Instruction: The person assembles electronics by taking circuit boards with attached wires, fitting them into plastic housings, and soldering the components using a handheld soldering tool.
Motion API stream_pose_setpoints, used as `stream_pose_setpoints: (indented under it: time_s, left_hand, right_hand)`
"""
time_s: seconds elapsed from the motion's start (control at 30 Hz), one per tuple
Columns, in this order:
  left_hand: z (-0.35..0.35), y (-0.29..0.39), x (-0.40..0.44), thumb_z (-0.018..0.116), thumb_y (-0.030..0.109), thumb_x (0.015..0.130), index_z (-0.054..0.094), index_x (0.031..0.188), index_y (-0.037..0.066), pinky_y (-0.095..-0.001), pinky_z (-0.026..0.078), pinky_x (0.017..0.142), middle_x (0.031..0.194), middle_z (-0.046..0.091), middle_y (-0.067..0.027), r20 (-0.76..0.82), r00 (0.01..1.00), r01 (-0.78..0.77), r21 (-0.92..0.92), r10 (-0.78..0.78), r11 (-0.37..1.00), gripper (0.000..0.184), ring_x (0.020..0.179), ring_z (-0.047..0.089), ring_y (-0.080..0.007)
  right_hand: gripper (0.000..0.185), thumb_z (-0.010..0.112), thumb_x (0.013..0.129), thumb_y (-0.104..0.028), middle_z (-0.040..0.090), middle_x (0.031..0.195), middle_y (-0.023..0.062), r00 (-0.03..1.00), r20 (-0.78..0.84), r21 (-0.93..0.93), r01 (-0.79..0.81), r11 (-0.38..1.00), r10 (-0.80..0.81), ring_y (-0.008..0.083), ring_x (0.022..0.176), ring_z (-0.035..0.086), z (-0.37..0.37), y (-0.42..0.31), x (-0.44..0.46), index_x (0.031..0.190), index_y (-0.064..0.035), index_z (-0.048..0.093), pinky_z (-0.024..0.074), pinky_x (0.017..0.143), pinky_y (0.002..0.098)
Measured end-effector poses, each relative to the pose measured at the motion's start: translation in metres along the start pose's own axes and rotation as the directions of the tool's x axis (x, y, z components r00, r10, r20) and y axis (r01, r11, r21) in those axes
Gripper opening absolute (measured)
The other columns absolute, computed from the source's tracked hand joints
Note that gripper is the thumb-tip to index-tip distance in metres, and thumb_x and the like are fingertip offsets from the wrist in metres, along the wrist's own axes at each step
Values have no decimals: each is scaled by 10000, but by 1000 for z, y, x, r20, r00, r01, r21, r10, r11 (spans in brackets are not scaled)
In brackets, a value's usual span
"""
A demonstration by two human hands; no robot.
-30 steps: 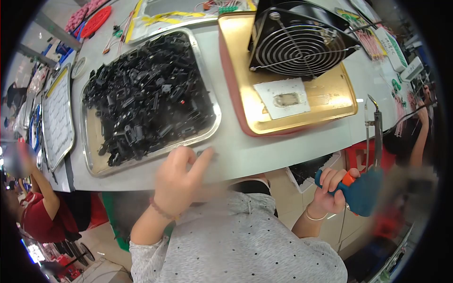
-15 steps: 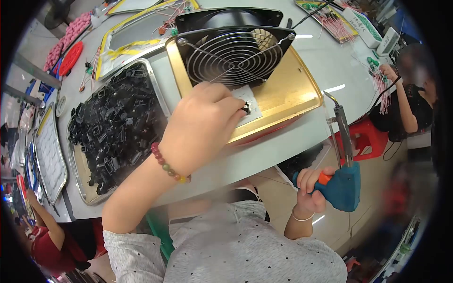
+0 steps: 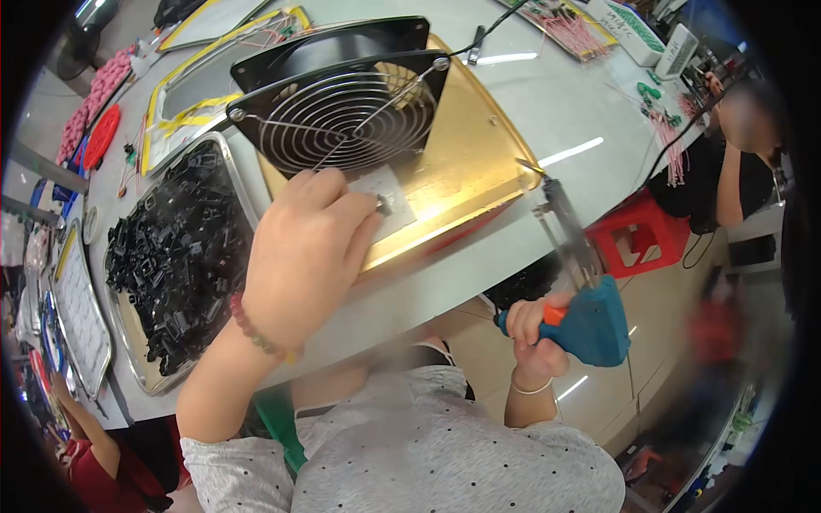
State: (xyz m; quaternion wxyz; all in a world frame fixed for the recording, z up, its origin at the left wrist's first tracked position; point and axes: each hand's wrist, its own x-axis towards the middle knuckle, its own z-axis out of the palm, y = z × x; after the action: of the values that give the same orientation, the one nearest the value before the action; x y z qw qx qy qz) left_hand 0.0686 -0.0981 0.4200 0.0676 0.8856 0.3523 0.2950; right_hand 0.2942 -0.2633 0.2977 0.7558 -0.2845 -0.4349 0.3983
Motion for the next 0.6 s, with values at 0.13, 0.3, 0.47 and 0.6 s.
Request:
stream_pose_setpoints:
  time_s: [0.13,0.3,0.47,0.6]
  left_hand:
    - [3,-3,-8,725,50,755,703,885,7,-338,475,633,770,593,-89,-13,998,61,-53,-62,997,138,697,578,-256]
    - [-12,15,-18,679,3,769,679,983,-18,-338,495,669,863,644,-123,-142,990,-32,-123,15,992,216,769,618,-267]
    - [-61,69,-51,633,127,817,653,1067,6,-412,408,806,987,643,-135,-99,993,-116,-842,61,527,278,934,595,-286]
    - [-78,84,-83,534,212,889,656,1115,42,-458,300,932,1077,642,-128,-217,964,-166,-942,151,-293,308,1053,565,-287]
  right_hand:
    - [547,619,806,-217,427,602,12,997,71,79,4,997,-10,126,458,404,1,-1,6,1277,-9,434,341,495,295]
    - [543,612,805,-196,428,609,21,998,55,101,-5,995,-1,128,459,406,0,-3,4,1277,-7,423,344,501,299]
    - [533,596,810,-195,431,622,25,997,78,78,-8,997,2,127,466,408,2,-4,2,1277,-11,417,351,515,299]
    - [546,589,815,-198,430,625,26,995,97,97,-25,995,16,128,475,417,5,1,-2,1295,-12,407,357,516,302]
